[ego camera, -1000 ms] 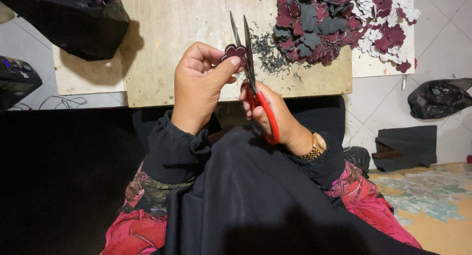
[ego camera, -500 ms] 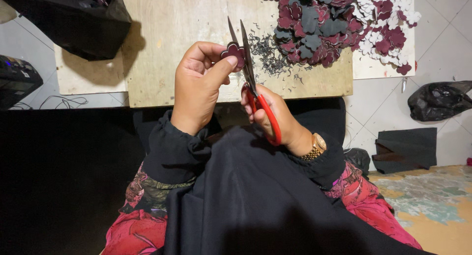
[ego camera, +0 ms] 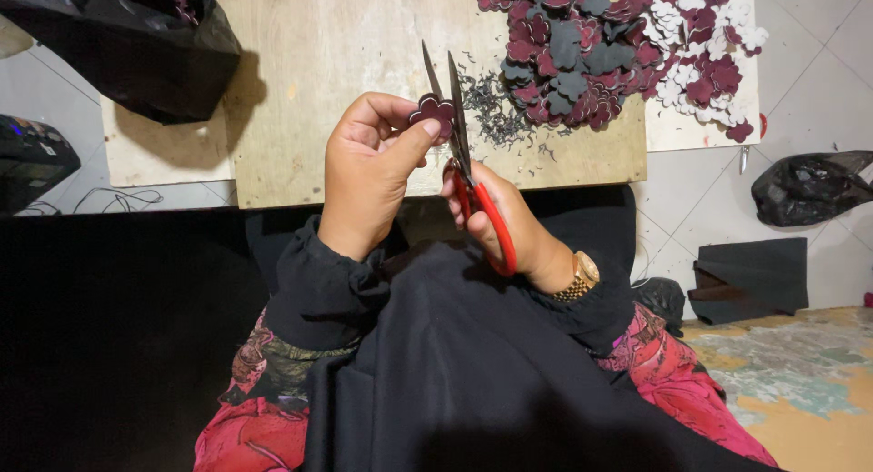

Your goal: The person sits at a workbench and uses red-handled scissors to trim the edges of small fabric flower-shaped pieces one at a time, letting the trimmed scraps fall onto the table. Around the middle of the clip the person places trimmed pieces into a black plastic bag, then resumes trimming more pieces.

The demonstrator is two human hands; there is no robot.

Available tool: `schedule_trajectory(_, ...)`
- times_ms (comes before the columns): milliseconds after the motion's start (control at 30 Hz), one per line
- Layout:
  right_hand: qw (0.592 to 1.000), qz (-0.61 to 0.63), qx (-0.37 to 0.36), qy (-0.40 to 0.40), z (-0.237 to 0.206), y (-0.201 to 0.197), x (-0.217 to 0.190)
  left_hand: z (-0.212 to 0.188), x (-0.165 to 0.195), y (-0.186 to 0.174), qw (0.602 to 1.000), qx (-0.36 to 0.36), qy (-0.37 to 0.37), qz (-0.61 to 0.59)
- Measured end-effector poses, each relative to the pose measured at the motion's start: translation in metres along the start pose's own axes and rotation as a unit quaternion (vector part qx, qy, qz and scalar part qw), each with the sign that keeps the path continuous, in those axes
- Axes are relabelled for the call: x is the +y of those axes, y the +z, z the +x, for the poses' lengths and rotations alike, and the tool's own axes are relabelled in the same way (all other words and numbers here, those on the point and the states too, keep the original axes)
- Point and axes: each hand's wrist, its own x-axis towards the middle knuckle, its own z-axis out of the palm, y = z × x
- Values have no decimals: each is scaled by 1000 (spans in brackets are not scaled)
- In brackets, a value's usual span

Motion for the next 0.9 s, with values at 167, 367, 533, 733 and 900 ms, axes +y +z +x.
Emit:
schedule_trajectory(167, 1000, -12, 14, 0, 0, 0, 0, 0, -1, 2, 1000, 4, -1, -9)
schedule_trajectory(367, 1000, 2, 19, 9, 0, -1, 3, 0, -2, 1, 1000, 6, -2, -18)
schedule_trajectory(533, 1000, 5, 9, 10, 2, -1, 3, 1, -2, -2, 999, 5, 3, -35)
schedule_trajectory(733, 1000, -1, 3, 18, 3, 0, 2, 0, 0, -2, 998, 8, 12, -63)
schedule_trajectory(900, 1000, 0, -6, 5, 4, 1, 0, -1, 0, 0, 996, -7, 27, -86)
